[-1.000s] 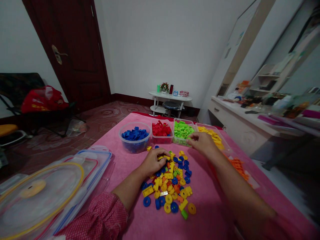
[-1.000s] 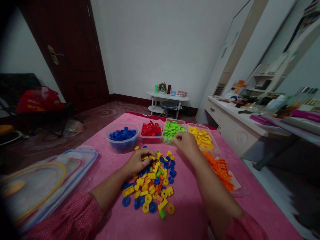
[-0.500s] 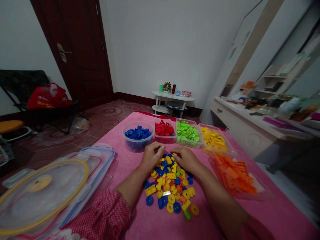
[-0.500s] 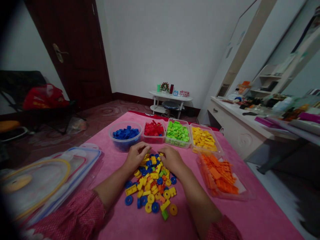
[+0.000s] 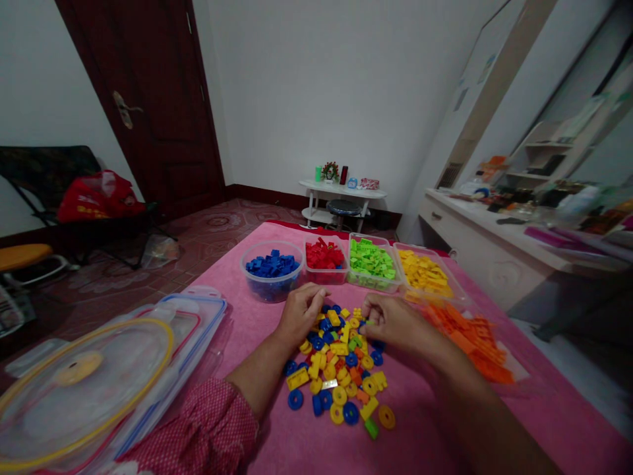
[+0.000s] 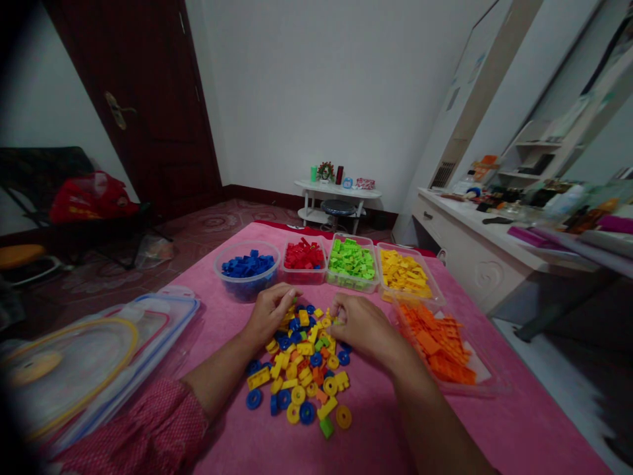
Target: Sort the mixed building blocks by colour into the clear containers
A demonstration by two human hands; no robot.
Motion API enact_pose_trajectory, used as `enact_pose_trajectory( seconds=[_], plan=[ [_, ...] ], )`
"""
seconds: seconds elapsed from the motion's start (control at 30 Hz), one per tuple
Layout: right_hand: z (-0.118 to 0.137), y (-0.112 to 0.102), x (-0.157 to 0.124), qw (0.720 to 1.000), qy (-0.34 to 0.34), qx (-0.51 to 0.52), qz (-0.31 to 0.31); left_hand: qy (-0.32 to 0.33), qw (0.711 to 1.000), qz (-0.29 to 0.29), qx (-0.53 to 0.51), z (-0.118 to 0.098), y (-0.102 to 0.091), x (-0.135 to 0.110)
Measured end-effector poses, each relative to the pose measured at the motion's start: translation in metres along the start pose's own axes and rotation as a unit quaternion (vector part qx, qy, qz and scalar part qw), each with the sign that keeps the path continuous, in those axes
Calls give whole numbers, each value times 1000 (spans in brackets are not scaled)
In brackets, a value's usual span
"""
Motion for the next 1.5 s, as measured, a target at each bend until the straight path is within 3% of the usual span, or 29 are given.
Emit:
enact_pose_trajectory(
  seconds=[0.13, 0.3, 0.47, 0.6, 0.7, 0.87, 0.97, 1.03, 1.1, 1.23, 1.33, 1.5],
  plan=[
    [13, 15, -13, 996, -26, -36, 83, -6, 994, 43, 100, -1, 11, -3],
    [23, 22, -12, 995, -35, -40, 86, 0, 968, 113, 223, -8, 27, -10],
    [19, 24, -6, 996, -44, -5, 81, -36, 968, 110, 224, -4, 23, -7],
    [7, 23, 4, 996, -19, 83, 23, -120, 971, 116, 170, 12, 19, -1],
    [5, 21, 9, 981, -8, 192, -25, -168, 969, 123, 132, 24, 18, -1],
    [12, 22, 11, 940, 3, 333, -66, -156, 982, 76, 78, 29, 15, 0],
    [10, 22, 11, 920, 20, 380, -89, -173, 984, 25, -33, 23, 9, 3],
    [7, 21, 11, 901, 37, 420, -104, -206, 964, 20, -164, 17, 12, 4],
    [5, 21, 11, 873, 51, 472, -112, -246, 926, 40, -285, 12, 20, 3],
    [9, 24, 8, 804, 56, 583, -101, -287, 870, 58, -397, 4, 29, -1],
    [16, 25, 4, 777, 62, 621, -87, -297, 860, 61, -410, 1, 30, -3],
    [30, 28, 1, 766, 62, 637, -61, -290, 872, 53, -390, -7, 27, -3]
  ],
)
Point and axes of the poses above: each hand's wrist, its own x-axis towards the middle knuckle, its own y-axis out of the palm, z = x × y, the point moved 8 cm from there along x, towards the middle knuckle, and after that the axes turned 8 degrees about x, right-handed, at the moved point
